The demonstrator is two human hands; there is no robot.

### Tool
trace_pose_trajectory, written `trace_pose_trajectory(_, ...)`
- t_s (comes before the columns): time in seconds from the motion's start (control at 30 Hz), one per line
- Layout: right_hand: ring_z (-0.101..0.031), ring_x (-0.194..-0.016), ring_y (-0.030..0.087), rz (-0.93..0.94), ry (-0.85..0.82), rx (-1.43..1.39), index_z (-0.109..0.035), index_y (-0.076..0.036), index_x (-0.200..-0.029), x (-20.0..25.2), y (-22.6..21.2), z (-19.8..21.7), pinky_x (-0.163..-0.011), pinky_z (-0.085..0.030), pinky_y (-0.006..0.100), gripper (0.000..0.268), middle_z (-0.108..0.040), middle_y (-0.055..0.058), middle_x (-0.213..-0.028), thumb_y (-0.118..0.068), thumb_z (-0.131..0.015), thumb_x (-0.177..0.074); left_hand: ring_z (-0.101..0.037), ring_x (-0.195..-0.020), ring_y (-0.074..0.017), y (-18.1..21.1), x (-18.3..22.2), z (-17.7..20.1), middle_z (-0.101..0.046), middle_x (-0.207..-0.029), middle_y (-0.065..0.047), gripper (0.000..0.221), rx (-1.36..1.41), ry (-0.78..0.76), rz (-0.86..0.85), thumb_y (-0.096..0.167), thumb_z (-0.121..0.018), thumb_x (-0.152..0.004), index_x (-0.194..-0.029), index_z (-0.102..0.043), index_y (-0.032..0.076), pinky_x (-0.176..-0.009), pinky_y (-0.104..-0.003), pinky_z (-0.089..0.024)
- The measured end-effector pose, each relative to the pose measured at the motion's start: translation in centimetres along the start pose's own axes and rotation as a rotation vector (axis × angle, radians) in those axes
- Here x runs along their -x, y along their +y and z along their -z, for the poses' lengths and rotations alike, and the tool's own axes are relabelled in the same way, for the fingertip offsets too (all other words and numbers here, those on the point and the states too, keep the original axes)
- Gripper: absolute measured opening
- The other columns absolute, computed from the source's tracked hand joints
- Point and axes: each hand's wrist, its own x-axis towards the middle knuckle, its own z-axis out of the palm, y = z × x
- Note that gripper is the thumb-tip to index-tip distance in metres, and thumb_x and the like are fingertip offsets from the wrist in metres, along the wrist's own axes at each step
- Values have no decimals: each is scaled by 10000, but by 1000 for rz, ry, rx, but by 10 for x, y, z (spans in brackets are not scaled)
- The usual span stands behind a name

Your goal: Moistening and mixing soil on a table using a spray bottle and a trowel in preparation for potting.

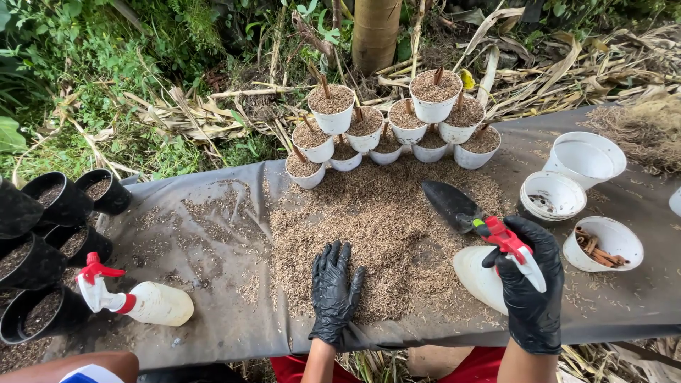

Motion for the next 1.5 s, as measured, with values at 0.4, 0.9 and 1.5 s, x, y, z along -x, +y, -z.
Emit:
trace_pose_trajectory(0.4,-681,-697,210,13,-63,-22,-531,32,-1376,3,16,5,-702,-588,317,614,-664,208,-1224,-296,-683,-880,-416,-1470,-390,-1,1,-1,-474,-1588,-183,621,12,21,-15,490,-473,-1035,-1539,-490,127,-1237,-541,-244)
trace_pose_trajectory(0.9,-667,-689,228,-6,-13,-35,-524,17,-1383,2,5,2,-689,-544,305,625,-683,253,-1187,-320,-682,-880,-418,-1467,-392,-1,1,-2,-474,-1586,-186,627,14,9,-1,501,-464,-1037,-1539,-490,127,-1241,-543,-236)
trace_pose_trajectory(1.5,-607,-686,319,201,154,77,-423,78,-1383,-10,-17,2,-625,-516,345,522,-625,321,-1190,-293,-556,-1041,-433,-1459,-388,0,0,-1,-480,-1582,-189,623,-5,31,-17,493,-480,-1034,-1530,-500,119,-1239,-535,-249)
